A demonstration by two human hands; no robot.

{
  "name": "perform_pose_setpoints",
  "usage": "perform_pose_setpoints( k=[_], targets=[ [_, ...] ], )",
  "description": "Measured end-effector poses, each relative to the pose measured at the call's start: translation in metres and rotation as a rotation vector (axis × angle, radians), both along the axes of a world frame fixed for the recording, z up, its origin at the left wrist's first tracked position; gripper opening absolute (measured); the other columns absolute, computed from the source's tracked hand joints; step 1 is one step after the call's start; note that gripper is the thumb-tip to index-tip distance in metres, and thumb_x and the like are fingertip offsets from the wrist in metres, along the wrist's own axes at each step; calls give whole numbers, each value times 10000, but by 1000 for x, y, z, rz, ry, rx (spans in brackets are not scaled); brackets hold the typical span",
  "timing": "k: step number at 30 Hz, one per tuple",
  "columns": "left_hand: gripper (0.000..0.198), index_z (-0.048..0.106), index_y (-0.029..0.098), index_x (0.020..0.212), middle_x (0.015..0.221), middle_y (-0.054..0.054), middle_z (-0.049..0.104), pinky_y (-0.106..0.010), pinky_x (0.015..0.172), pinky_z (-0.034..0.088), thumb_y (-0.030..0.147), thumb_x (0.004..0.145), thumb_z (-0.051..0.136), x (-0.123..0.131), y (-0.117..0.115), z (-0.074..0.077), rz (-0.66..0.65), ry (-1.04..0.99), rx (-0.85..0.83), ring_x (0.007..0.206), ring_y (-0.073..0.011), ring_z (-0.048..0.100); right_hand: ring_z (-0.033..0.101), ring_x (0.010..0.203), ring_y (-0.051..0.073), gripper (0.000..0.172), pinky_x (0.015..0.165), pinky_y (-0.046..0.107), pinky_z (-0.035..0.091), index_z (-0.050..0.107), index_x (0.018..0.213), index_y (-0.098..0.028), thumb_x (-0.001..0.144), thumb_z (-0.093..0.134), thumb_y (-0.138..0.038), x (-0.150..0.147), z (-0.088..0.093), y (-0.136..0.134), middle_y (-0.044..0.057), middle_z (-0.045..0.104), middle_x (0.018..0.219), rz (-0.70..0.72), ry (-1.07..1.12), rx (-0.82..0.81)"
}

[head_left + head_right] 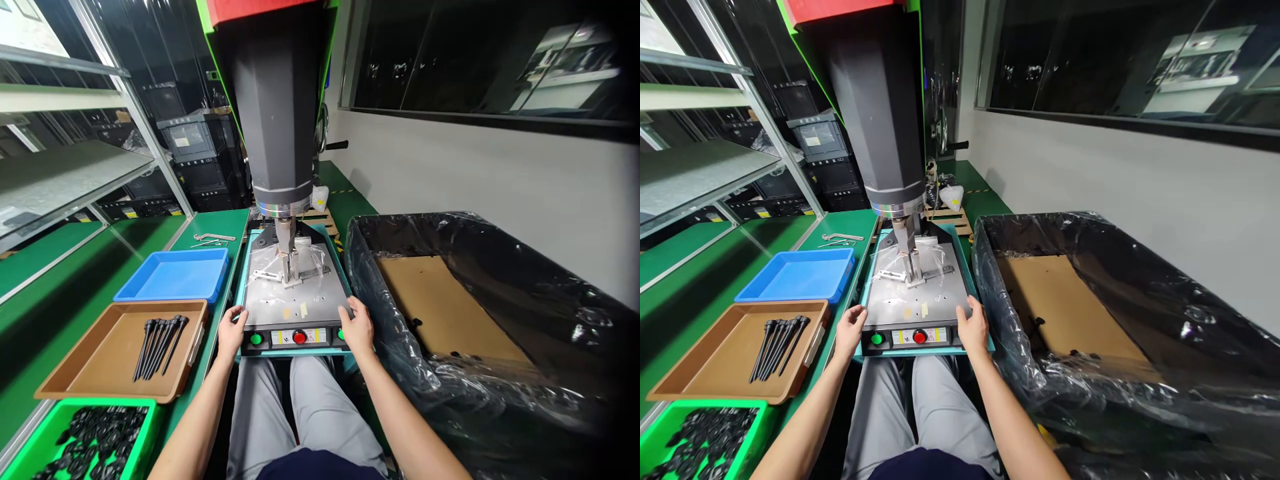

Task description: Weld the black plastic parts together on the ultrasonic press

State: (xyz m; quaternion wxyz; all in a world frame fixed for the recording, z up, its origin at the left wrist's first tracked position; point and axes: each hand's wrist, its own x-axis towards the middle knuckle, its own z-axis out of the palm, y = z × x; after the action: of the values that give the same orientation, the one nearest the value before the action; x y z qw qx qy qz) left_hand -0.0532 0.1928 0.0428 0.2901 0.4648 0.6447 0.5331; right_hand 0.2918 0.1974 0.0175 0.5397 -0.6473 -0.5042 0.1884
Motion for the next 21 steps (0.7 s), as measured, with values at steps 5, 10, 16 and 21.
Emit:
perform_pose_setpoints(
  k=[5,10,16,21],
  targets=[
    [621,605,127,1164,1233,-185,630,-412,1016,415,429,654,788,16,41,16,-81,-55,-59,1178,-288,575,505,1230,281,682,931,402,460,483,1297,-165,689,695,-390,-27,28,66,172,527,1352,207,379,-149],
    [441,677,121,842,847,-111,712,-373,844,481,451,583,811,18,58,30,-152,-104,-106,853,-248,661,645,723,209,534,581,292,475,604,1058,-151,612,759,-402,-48,33,87,102,709,904,355,524,-275],
    [372,588,149,652,670,-46,654,-320,742,493,468,611,777,19,38,50,-267,-233,-93,728,-188,649,541,562,127,365,477,217,365,608,730,-157,623,735,-482,-53,37,60,20,623,629,376,599,-256],
    [398,557,156,776,945,-119,702,-320,685,527,483,653,750,23,12,68,-380,-477,-162,883,-241,689,505,509,105,389,415,197,278,586,728,-168,613,745,-504,-45,56,42,-4,591,598,405,652,-258]
  ],
)
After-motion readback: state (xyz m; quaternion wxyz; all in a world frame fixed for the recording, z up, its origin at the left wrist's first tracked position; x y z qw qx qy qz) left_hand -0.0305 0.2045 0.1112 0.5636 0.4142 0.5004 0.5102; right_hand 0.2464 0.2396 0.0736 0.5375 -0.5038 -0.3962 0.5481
